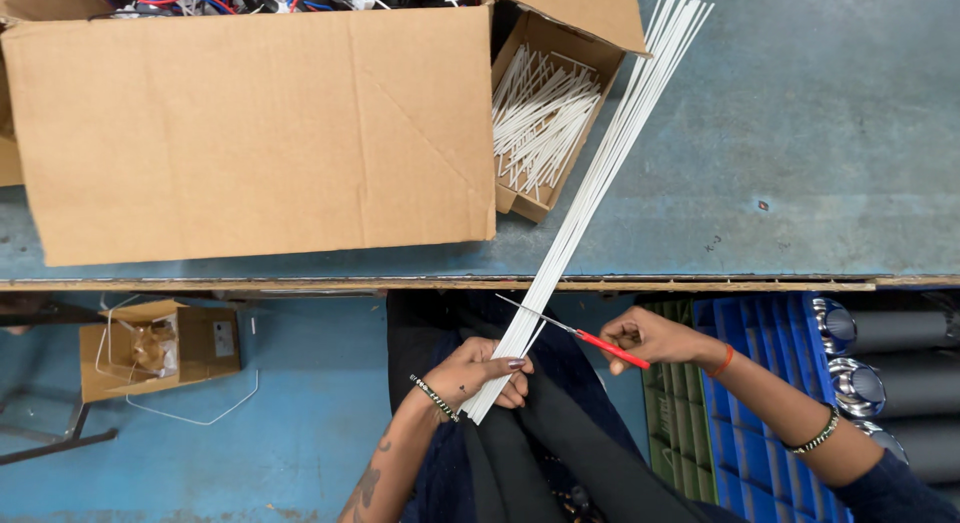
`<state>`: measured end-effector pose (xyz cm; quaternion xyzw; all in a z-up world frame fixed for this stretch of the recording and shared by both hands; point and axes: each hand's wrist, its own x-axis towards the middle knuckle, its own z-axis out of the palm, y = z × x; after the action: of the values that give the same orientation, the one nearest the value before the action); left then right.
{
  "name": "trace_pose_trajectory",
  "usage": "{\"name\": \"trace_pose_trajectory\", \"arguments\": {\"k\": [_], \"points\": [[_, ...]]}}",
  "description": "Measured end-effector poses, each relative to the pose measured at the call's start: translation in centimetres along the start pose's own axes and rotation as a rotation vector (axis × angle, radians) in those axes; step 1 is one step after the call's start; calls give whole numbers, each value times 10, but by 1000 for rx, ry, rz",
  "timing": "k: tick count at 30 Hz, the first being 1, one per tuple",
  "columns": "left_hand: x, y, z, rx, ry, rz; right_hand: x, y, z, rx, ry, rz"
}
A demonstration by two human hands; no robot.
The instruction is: The person repeatedly gathers bundles of white plastic rods, aligns them, and cuts them to a uniform length using red-handled scissors. The cut pieces are placed into a small cardboard box on the table.
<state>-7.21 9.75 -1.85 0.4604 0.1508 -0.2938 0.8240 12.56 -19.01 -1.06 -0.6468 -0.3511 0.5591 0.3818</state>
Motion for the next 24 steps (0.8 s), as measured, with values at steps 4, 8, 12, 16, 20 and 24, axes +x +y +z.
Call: {"name": "trace_pose_trajectory", "arguments": {"k": [4, 8, 12, 16, 20, 24], "points": [[0, 3, -3, 34, 8, -7, 1, 2, 1, 15, 40, 49], [2, 3, -6, 53, -1, -7, 2, 3, 2, 19, 41, 45], [6, 1, -13, 62, -15, -7, 6, 6, 4, -3, 62, 48], [11, -2, -19, 68, -35, -15, 7, 11, 4, -9, 86, 78], [13, -2, -23, 58, -44, -18, 5, 15, 1, 30, 74, 92], [14, -2, -24, 55, -40, -25, 3, 18, -1, 29, 85, 103]]}}
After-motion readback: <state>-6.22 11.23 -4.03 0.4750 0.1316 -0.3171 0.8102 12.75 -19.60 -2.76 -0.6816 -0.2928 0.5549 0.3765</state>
